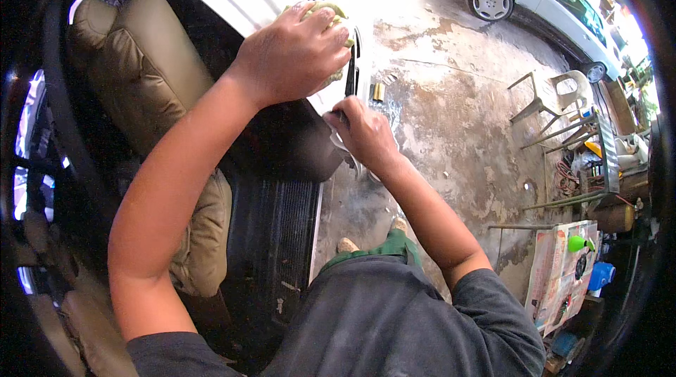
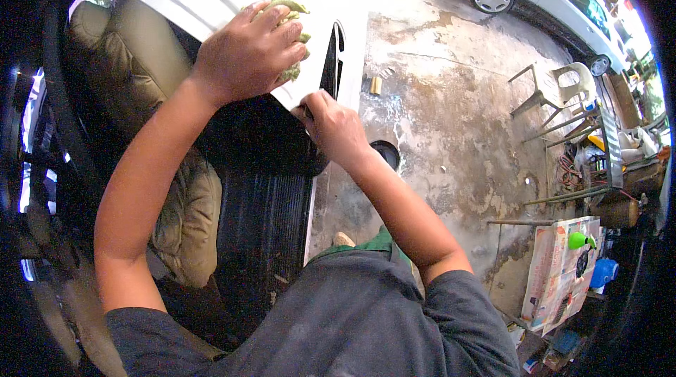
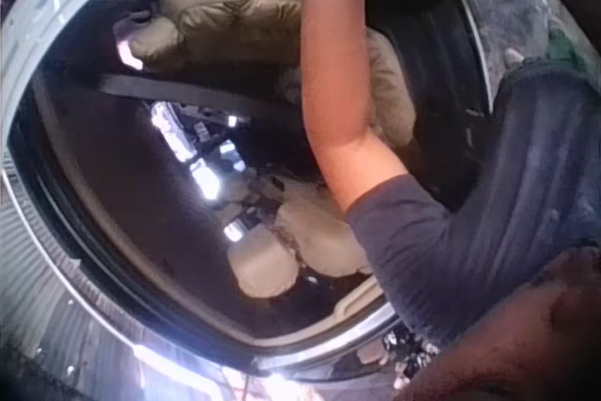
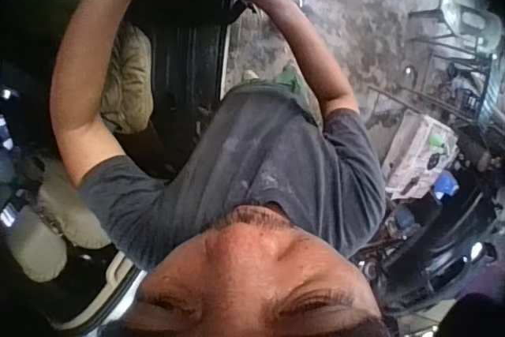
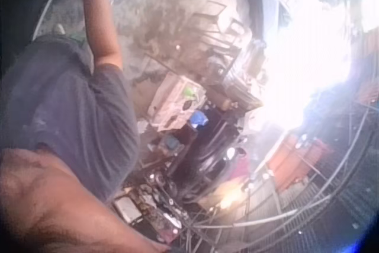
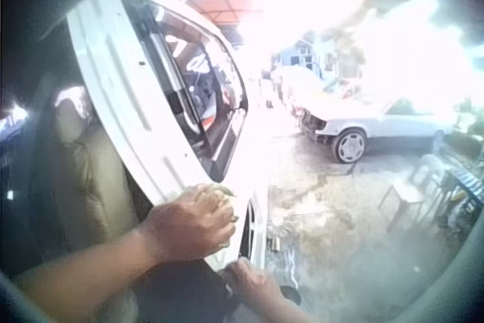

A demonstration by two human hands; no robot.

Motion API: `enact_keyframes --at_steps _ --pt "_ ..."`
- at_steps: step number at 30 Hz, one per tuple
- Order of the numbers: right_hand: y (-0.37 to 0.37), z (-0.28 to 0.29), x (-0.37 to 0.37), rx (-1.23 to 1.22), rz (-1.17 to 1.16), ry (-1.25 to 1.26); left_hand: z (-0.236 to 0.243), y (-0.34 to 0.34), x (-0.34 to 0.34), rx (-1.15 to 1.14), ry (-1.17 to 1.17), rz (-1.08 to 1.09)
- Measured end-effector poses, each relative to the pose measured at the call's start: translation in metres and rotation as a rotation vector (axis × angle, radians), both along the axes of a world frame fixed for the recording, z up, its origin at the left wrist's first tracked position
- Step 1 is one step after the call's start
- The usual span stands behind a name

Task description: The person sands the surface of a white car door using a sanding block and a cloth. They wipe the door, select a sanding sheet, and then proceed to sand the door's exterior and edges while wiping away dust. The person also dips the sanding block into a bucket of water during the process.

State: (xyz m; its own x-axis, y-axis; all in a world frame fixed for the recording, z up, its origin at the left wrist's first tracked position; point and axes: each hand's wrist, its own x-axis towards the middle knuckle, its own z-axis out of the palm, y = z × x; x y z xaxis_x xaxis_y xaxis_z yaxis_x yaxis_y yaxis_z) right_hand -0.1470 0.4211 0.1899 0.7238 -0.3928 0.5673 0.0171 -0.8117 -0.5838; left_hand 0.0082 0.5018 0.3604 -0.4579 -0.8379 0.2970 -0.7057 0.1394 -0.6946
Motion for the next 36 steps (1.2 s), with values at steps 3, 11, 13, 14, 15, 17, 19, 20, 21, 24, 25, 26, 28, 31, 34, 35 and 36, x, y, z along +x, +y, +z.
enact_keyframes --at_steps 3,11,13,14,15,17,19,20,21,24,25,26,28,31,34,35,36 --pt "-0.003 -0.024 0.003 0.01 -0.039 -0.064 -0.003 -0.003 0.001 -0.013 -0.013 -0.011" --pt "0.001 -0.079 -0.001 0.197 -0.022 -0.015 -0.004 -0.001 0.007 -0.006 0.01 -0.02" --pt "-0.004 -0.059 -0.007 0.274 0.033 -0.002 -0.003 -0.003 0.007 -0.001 -0.004 -0.004" --pt "-0.002 -0.034 -0.008 0.306 0.04 0.022 -0.003 -0.001 0.006 0.004 -0.006 0.009" --pt "-0.006 -0.022 -0.002 0.286 0.076 0.023 -0.004 0.002 0.006 0.01 -0.007 0.024" --pt "-0.016 -0.016 0.003 0.281 0.101 0.063 -0.005 -0.001 0.004 -0.008 -0.012 0.028" --pt "-0.025 -0.02 0.004 0.323 0.104 0.14 -0.006 -0.006 0.002 -0.009 0.004 0.029" --pt "-0.029 -0.027 0.002 0.289 0.1 0.184 -0.005 -0.007 0.001 -0.001 0.02 0.037" --pt "-0.033 -0.038 -0.003 0.255 0.096 0.227 -0.004 -0.008 0.0 0.006 0.036 0.045" --pt "-0.039 -0.032 -0.006 0.222 0.155 0.268 -0.007 -0.004 -0.002 -0.009 0.046 0.106" --pt "-0.038 -0.018 -0.005 0.254 0.19 0.24 -0.007 -0.005 -0.001 -0.017 0.048 0.121" --pt "-0.034 -0.004 -0.005 0.293 0.231 0.217 -0.007 -0.003 -0.002 -0.02 0.053 0.143" --pt "-0.033 0.009 0.003 0.226 0.29 0.185 -0.007 -0.002 -0.007 -0.02 0.092 0.185" --pt "-0.047 -0.013 0.009 0.128 0.297 0.209 -0.002 -0.007 -0.017 -0.034 0.176 0.257" --pt "-0.06 -0.026 0.005 0.059 0.369 0.368 -0.006 -0.009 -0.026 -0.05 0.209 0.336" --pt "-0.061 -0.018 0.005 0.106 0.407 0.346 -0.009 -0.008 -0.026 -0.048 0.201 0.356" --pt "-0.064 -0.008 0.004 0.154 0.443 0.327 -0.01 -0.007 -0.025 -0.046 0.193 0.375"
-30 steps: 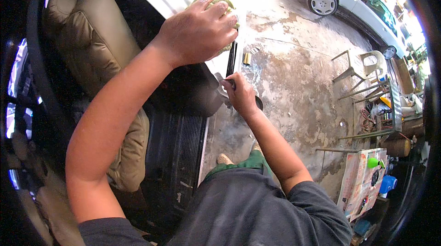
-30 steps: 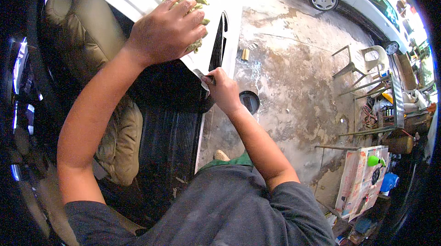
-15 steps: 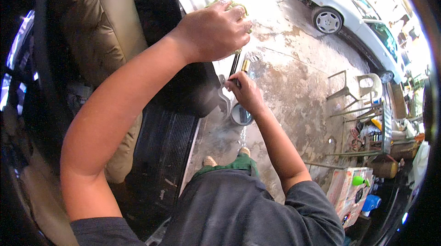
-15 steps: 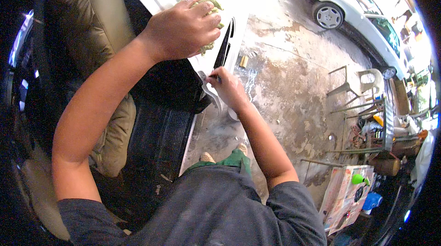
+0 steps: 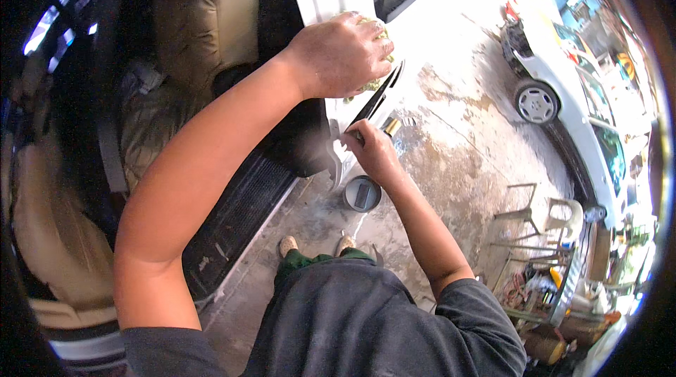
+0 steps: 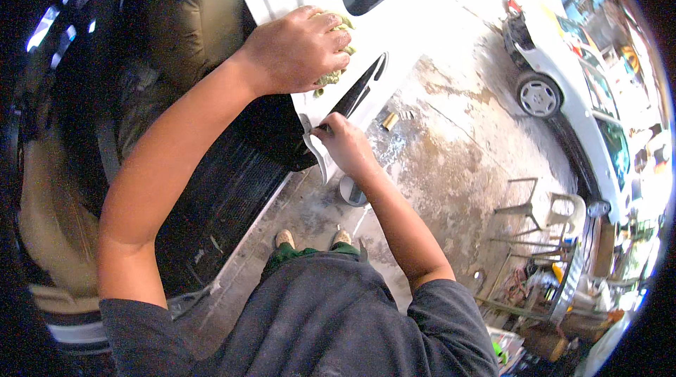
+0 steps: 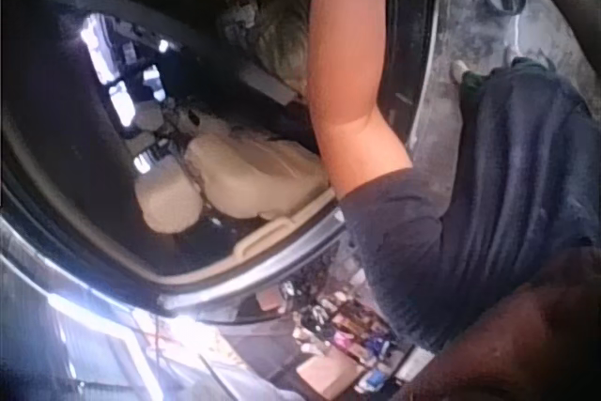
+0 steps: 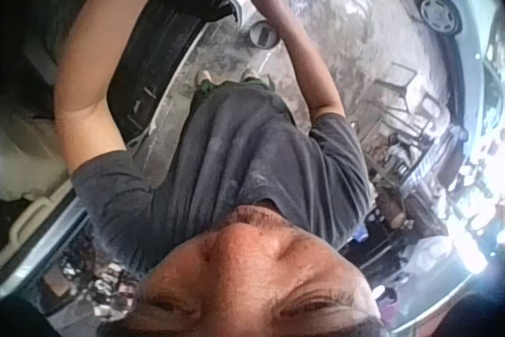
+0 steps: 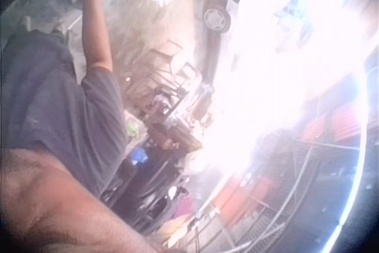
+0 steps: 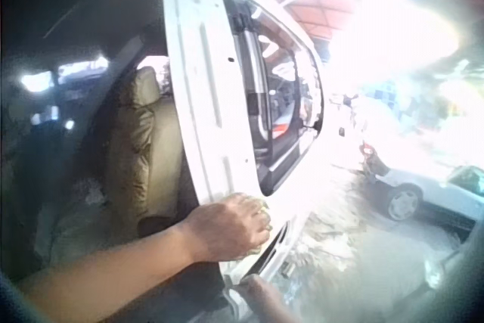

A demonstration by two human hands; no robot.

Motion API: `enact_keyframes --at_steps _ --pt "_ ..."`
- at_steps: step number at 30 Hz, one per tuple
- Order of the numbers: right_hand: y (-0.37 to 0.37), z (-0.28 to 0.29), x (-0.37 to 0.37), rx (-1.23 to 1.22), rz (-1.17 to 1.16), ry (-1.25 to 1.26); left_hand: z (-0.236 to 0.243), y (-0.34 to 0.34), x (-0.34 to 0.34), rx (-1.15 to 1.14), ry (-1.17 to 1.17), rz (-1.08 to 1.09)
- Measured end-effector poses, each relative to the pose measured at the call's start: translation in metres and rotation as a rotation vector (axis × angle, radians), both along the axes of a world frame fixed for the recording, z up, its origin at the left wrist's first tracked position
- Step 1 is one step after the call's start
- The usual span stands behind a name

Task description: The person sands the surface of a white car door using a sanding block and a cloth. They wipe the door, select a sanding sheet, and then proceed to sand the door's exterior and edges while wiping away dust. The person also dips the sanding block into a bucket of water during the process.

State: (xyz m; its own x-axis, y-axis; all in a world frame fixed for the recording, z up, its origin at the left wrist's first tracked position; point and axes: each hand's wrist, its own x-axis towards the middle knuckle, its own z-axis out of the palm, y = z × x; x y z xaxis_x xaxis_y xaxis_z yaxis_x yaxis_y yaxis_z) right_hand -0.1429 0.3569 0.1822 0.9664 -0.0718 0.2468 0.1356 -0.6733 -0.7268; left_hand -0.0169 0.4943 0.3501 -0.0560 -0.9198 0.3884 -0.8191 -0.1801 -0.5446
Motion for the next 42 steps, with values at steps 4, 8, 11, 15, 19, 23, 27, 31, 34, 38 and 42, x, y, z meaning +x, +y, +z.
enact_keyframes --at_steps 4,8,11,15,19,23,27,31,34,38,42 --pt "-0.007 0.028 0.02 -0.048 0.117 -0.22 -0.009 -0.01 -0.003 -0.019 -0.056 0.058" --pt "-0.017 -0.008 0.019 -0.047 0.151 -0.134 -0.016 -0.014 -0.003 -0.063 -0.117 0.084" --pt "-0.024 -0.025 0.015 -0.068 0.188 -0.211 -0.017 -0.018 -0.005 -0.082 -0.145 0.086" --pt "-0.02 -0.007 0.022 0.025 0.217 -0.224 -0.019 -0.015 -0.006 -0.066 -0.1 0.099" --pt "-0.026 -0.038 0.016 -0.003 0.168 -0.199 -0.015 -0.021 -0.005 -0.061 -0.079 0.082" --pt "-0.029 -0.07 -0.002 0.542 -0.037 0.248 -0.017 -0.027 -0.004 -0.029 -0.121 0.108" --pt "0.003 -0.094 -0.014 1.364 0.006 0.307 -0.013 -0.031 -0.01 0.008 -0.107 0.125" --pt "0.012 -0.081 -0.029 1.194 -0.065 0.398 -0.014 -0.031 -0.015 0.073 -0.147 0.177" --pt "0.015 -0.102 -0.031 1.053 -0.056 0.256 -0.014 -0.036 -0.016 0.082 -0.168 0.191" --pt "0.019 -0.138 -0.035 0.654 0.011 -0.185 -0.013 -0.041 -0.018 0.098 -0.172 0.175" --pt "-0.005 -0.145 -0.055 0.825 -0.053 0.142 -0.014 -0.037 -0.019 0.096 -0.176 0.172"
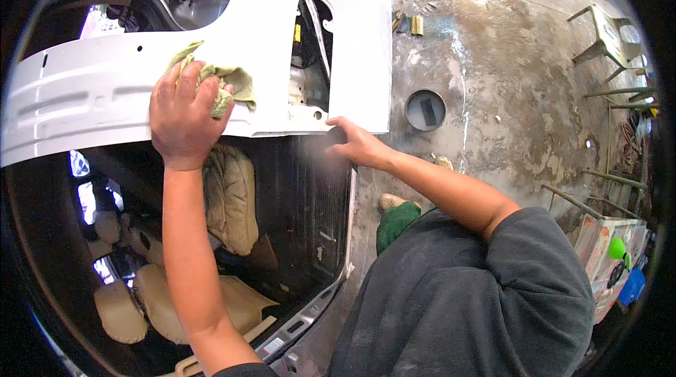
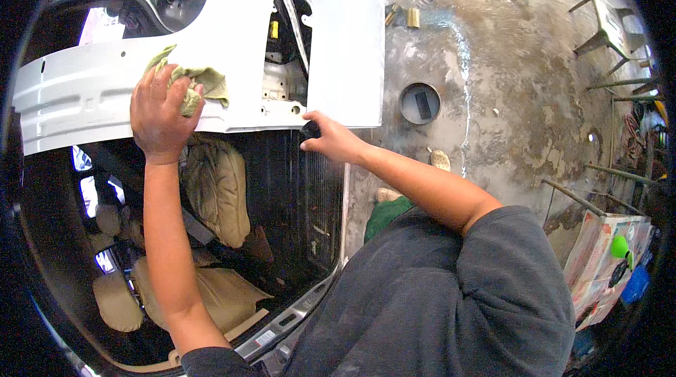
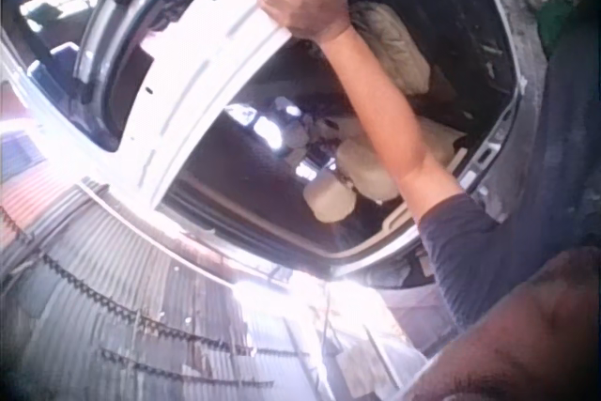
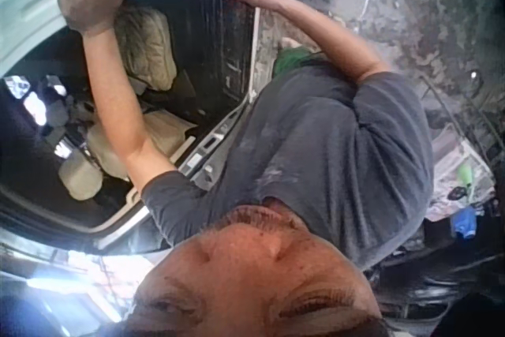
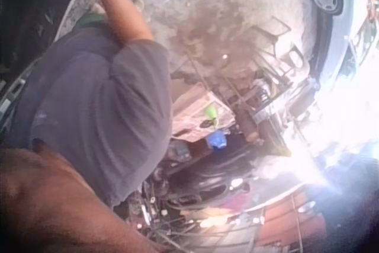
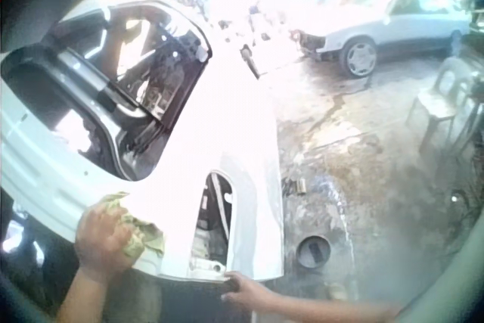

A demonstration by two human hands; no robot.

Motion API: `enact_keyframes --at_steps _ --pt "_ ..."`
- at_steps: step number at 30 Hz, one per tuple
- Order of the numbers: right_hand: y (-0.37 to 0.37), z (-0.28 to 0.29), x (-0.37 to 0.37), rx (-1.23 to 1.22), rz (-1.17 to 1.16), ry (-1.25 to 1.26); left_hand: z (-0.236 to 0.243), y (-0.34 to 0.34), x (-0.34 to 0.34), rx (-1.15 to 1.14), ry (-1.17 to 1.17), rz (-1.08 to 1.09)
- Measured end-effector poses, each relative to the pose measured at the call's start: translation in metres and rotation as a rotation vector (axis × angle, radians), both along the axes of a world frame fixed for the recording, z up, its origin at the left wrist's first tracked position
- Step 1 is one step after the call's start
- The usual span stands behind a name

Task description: The person sands the surface of a white car door using a sanding block and a cloth. They wipe the door, select a sanding sheet, and then proceed to sand the door's exterior and edges while wiping away dust. The person also dips the sanding block into a bucket of water during the process.

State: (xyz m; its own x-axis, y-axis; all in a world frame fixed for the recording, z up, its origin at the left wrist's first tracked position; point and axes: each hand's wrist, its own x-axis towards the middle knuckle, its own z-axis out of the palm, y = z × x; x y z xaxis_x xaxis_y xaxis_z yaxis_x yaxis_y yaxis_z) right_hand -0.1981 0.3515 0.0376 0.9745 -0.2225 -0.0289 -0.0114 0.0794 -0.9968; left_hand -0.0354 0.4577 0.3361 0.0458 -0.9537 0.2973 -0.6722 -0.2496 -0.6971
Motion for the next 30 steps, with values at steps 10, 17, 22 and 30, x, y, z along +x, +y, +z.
enact_keyframes --at_steps 10,17,22,30 --pt "0.025 0.04 -0.003 0.237 -0.2 -0.05 0.006 0.006 0.001 0.011 0.031 -0.079" --pt "0.076 0.064 0.03 -0.414 -0.66 -0.368 0.009 0.013 0.005 0.162 0.084 -0.286" --pt "0.09 0.084 0.036 -0.374 -0.881 -0.396 0.007 0.013 0.008 0.168 0.036 -0.391" --pt "0.116 0.061 0.047 -0.389 -0.958 -0.421 0.003 0.018 0.01 0.155 -0.032 -0.41"
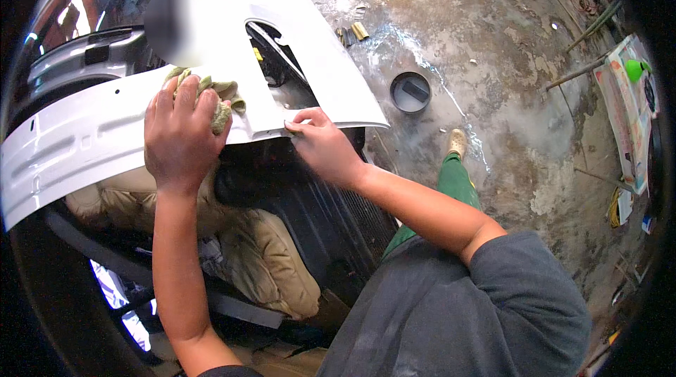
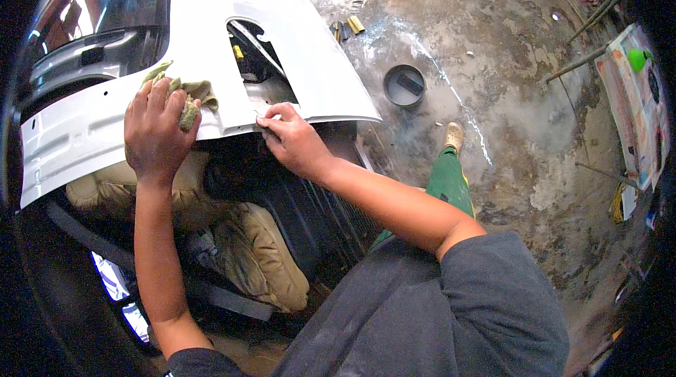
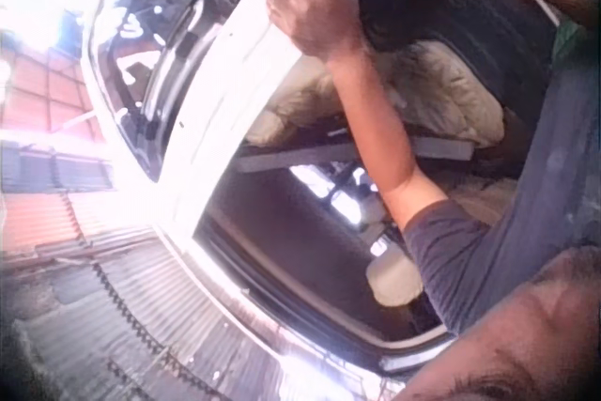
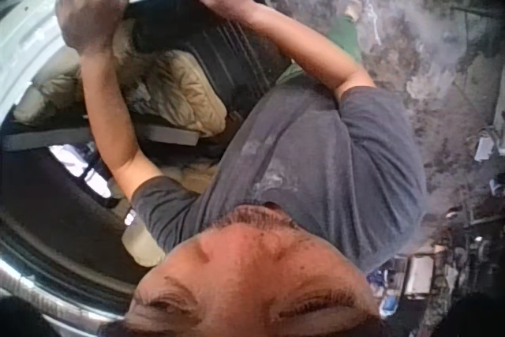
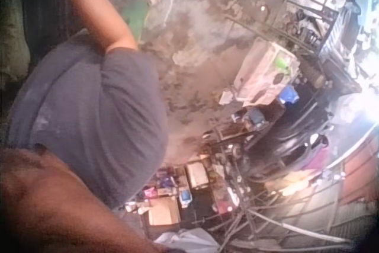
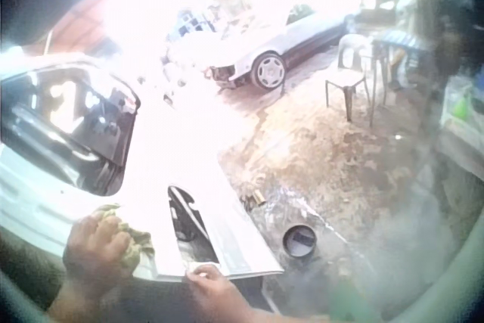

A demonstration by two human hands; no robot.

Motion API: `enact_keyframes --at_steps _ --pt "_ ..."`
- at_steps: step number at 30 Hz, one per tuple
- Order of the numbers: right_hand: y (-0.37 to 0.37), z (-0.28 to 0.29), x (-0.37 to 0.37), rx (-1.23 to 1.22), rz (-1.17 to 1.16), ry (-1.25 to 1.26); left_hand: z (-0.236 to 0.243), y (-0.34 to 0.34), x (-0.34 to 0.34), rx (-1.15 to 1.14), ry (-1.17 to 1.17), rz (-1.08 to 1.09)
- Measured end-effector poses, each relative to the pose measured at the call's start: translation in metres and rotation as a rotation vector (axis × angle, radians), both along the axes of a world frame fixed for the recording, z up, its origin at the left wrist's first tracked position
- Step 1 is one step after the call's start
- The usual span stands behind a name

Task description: The person sands the surface of a white car door using a sanding block and a cloth. They wipe the door, select a sanding sheet, and then proceed to sand the door's exterior and edges while wiping away dust. The person also dips the sanding block into a bucket of water during the process.

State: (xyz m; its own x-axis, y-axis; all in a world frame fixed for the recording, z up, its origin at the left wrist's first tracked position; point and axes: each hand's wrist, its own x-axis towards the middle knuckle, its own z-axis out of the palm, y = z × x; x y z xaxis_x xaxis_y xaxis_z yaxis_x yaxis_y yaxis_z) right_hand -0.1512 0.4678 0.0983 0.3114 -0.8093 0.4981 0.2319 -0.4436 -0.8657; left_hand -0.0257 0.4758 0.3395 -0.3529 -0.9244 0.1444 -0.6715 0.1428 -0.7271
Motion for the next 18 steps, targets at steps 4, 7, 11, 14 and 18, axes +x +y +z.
enact_keyframes --at_steps 4,7,11,14,18 --pt "-0.019 -0.005 -0.001 -0.043 0.055 -0.046 -0.003 0.0 0.001 -0.008 -0.035 0.026" --pt "-0.023 -0.011 -0.001 -0.173 0.064 -0.036 -0.002 -0.001 -0.001 0.003 -0.053 0.027" --pt "-0.031 -0.019 -0.001 -0.258 0.025 -0.01 -0.004 -0.002 -0.002 0.008 -0.044 0.019" --pt "-0.03 -0.021 0.003 -0.267 -0.002 -0.029 -0.005 -0.003 -0.002 -0.002 -0.072 0.035" --pt "-0.026 -0.028 0.003 -0.283 0.012 -0.036 -0.003 -0.002 -0.003 -0.009 -0.079 0.019"
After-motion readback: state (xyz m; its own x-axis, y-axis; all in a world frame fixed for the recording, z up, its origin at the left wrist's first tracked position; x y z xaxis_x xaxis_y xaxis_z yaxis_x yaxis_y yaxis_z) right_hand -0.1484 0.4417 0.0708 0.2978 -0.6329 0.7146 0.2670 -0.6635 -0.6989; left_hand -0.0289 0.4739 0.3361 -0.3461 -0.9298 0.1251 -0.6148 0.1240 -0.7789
